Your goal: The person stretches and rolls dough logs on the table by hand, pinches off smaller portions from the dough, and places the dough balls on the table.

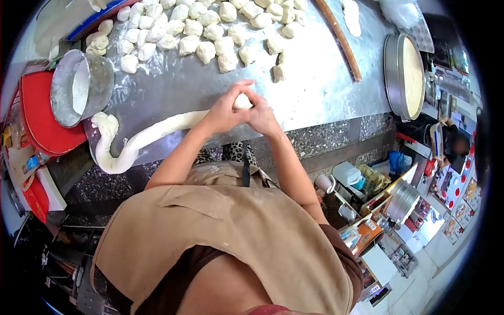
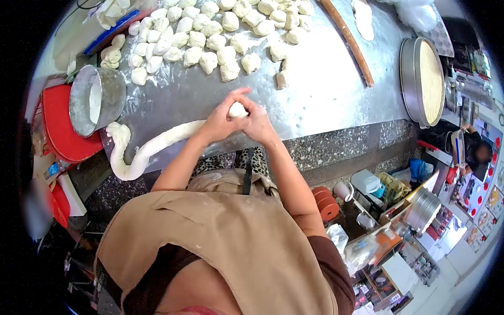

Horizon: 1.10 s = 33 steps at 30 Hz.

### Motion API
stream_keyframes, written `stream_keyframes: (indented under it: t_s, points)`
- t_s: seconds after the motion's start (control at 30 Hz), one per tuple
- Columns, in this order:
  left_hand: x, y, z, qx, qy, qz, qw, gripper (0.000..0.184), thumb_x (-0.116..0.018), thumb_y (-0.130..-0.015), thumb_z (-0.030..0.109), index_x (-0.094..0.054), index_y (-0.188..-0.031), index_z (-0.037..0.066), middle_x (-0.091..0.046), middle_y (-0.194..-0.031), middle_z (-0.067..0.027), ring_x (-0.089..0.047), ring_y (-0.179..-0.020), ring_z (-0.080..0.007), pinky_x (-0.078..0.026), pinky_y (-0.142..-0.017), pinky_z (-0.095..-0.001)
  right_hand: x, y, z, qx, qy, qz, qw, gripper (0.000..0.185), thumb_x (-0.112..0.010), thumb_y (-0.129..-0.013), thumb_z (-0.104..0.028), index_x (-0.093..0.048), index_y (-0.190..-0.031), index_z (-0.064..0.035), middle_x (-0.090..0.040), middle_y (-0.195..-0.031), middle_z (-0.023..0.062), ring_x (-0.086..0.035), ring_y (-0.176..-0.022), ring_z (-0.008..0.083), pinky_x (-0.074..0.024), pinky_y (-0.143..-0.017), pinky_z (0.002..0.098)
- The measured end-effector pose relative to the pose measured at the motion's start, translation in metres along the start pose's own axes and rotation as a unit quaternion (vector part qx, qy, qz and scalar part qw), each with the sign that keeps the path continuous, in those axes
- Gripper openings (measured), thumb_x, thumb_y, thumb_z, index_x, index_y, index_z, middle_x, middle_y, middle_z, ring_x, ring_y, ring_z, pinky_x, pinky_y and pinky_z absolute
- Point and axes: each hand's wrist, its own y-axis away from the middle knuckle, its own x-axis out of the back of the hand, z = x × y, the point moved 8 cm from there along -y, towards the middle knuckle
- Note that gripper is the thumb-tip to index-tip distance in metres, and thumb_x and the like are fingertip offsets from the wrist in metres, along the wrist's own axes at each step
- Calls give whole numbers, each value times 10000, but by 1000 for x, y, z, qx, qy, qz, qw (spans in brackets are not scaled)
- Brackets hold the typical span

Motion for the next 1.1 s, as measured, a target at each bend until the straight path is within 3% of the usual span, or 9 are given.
stream_keyframes:
  t_s: [0.13, 0.2, 0.37, 0.63, 0.73, 0.8, 0.87, 1.0, 1.1]
  points:
    - [12, 20, -21, 136, -134, -8, 982, 457, -756, -686, 302, -574, -1049, 95, -644, -1007, -159, -618, -938, -354, -491, -787, -445, 3, 3, -17, -43, -79, -9, 996, 389, -721, -722, -146, -585, -1071, -42, -632, -948, 60, -588, -854, 117, -486, -760, 260]
    - [11, 17, -18, 77, -233, 1, 969, 481, -738, -687, 289, -574, -1102, 111, -660, -848, -170, -631, -808, -381, -507, -685, -458, 8, 11, -52, -3, 186, 12, 982, 390, -731, -713, -152, -585, -1055, -38, -628, -890, 52, -589, -833, 113, -494, -725, 285]
    - [9, 13, -27, 66, -244, 4, 967, 393, -717, -688, 270, -606, -1025, 101, -649, -808, -190, -627, -773, -382, -509, -660, -451, -13, 14, -81, 237, 285, 141, 918, 196, -698, -712, -189, -600, -809, -50, -554, -789, 138, -567, -702, 336, -484, -647, 408]
    - [0, 19, 11, 25, -201, 15, 979, 208, -720, -709, 186, -601, -829, 64, -640, -709, -113, -624, -637, -266, -497, -622, -336, 31, -41, 5, 102, 418, 308, 849, 259, -684, -698, -174, -603, -911, -52, -566, -922, 182, -579, -794, 350, -493, -680, 433]
    - [32, 22, -14, 195, -59, 49, 978, 195, -690, -757, 180, -570, -833, 46, -655, -807, -94, -631, -746, -243, -488, -688, -334, 34, -31, -12, 150, 427, 310, 836, 367, -690, -696, -187, -595, -1021, -45, -556, -1029, 232, -566, -920, 384, -479, -791, 456]
    - [44, 16, -12, 32, -106, 94, 989, 180, -654, -800, 174, -540, -829, 37, -625, -1038, -121, -602, -947, -239, -464, -804, -341, 4, -9, -28, 152, 452, 160, 864, 423, -685, -714, -190, -573, -1094, -40, -525, -1111, 265, -523, -1027, 422, -443, -886, 463]
    - [39, 18, 4, -53, -118, 86, 988, 189, -653, -805, 170, -519, -843, 42, -519, -1239, -151, -529, -1101, -248, -414, -907, -339, -48, -2, -6, 120, 177, -19, 977, 401, -688, -712, -165, -577, -1077, -41, -555, -1081, 241, -542, -1044, 389, -442, -898, 438]
    - [50, 36, 14, 24, -76, 6, 997, 324, -730, -718, 248, -552, -878, 31, -518, -1243, -159, -511, -1131, -326, -414, -936, -400, -45, 1, -6, -48, -116, 13, 992, 363, -735, -709, -199, -596, -1002, -34, -645, -887, 103, -620, -833, 169, -497, -738, 311]
    - [51, 46, -11, 118, -185, -42, 975, 407, -750, -680, 278, -600, -1014, 100, -636, -1003, -155, -606, -960, -345, -484, -793, -425, -36, 12, -28, -24, -11, 21, 999, 352, -736, -726, -235, -599, -985, -40, -640, -839, 70, -599, -758, 121, -493, -683, 279]
